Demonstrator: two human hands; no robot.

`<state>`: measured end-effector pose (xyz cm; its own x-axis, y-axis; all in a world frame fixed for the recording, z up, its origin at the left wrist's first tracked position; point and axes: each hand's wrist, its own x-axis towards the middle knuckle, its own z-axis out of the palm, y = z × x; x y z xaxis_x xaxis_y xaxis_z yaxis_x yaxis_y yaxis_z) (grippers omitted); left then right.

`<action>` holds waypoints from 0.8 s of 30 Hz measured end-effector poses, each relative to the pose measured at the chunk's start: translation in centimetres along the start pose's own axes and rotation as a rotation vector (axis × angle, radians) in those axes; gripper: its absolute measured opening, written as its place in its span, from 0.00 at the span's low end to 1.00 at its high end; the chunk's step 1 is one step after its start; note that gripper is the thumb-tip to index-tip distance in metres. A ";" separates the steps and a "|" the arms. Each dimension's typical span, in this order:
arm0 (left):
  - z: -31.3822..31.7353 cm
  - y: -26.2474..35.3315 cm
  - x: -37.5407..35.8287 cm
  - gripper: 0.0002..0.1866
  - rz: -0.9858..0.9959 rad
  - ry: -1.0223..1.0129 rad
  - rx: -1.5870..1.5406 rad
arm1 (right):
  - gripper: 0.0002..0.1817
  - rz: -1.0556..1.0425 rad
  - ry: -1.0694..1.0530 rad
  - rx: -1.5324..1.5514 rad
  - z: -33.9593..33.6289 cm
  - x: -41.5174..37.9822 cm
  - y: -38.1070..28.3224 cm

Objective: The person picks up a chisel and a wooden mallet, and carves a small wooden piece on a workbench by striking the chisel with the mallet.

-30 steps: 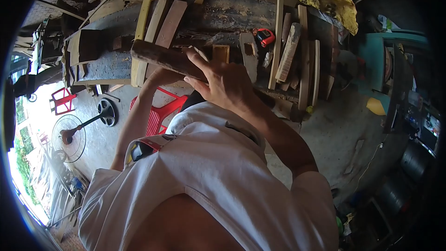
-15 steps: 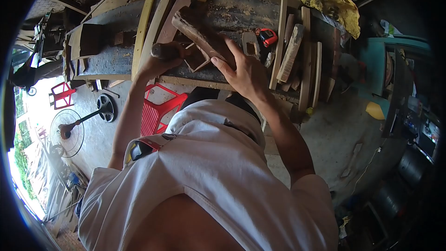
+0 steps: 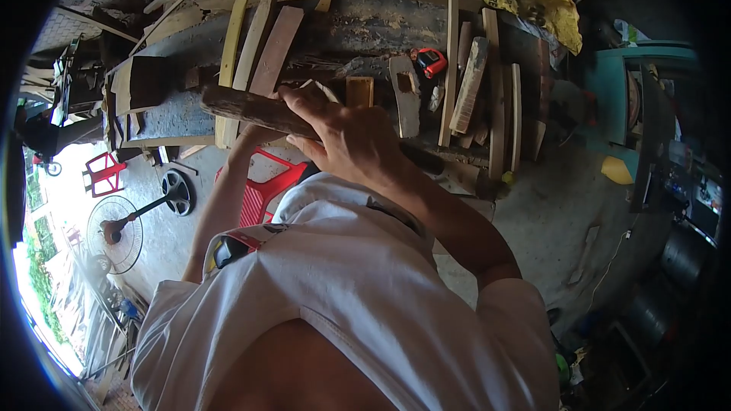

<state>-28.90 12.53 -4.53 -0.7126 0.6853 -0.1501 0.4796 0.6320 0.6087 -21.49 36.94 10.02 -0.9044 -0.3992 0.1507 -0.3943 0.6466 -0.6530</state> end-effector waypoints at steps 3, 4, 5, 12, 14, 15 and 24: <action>1.0 0.5 -0.5 0.30 -0.061 -0.110 -0.292 | 0.39 0.040 0.027 0.091 0.7 -0.4 -0.5; 1.5 1.0 -1.0 0.32 -0.073 -0.014 -0.323 | 0.39 0.051 0.059 0.123 1.0 -0.4 -0.5; 1.6 1.7 -1.4 0.33 -0.083 0.084 -0.349 | 0.38 0.189 -0.134 0.018 0.8 0.2 -0.4; -2.6 1.8 -0.8 0.11 -0.085 0.311 -0.401 | 0.36 0.330 0.065 0.433 1.7 0.7 4.9; -3.3 1.3 -0.5 0.12 -0.093 0.230 -0.454 | 0.35 0.364 0.063 0.420 1.4 0.5 5.4; -3.4 1.6 -0.4 0.12 -0.099 0.237 -0.392 | 0.35 0.357 0.061 0.428 1.3 0.5 5.6; -2.2 2.9 0.5 0.25 -0.143 0.250 -0.527 | 0.36 0.082 0.144 0.411 -0.7 2.2 -0.4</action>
<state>-28.96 13.96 -1.14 -0.8810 0.4601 -0.1104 0.0969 0.4038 0.9097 -23.47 36.25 11.14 -0.9549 -0.2443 0.1691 -0.2491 0.3482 -0.9037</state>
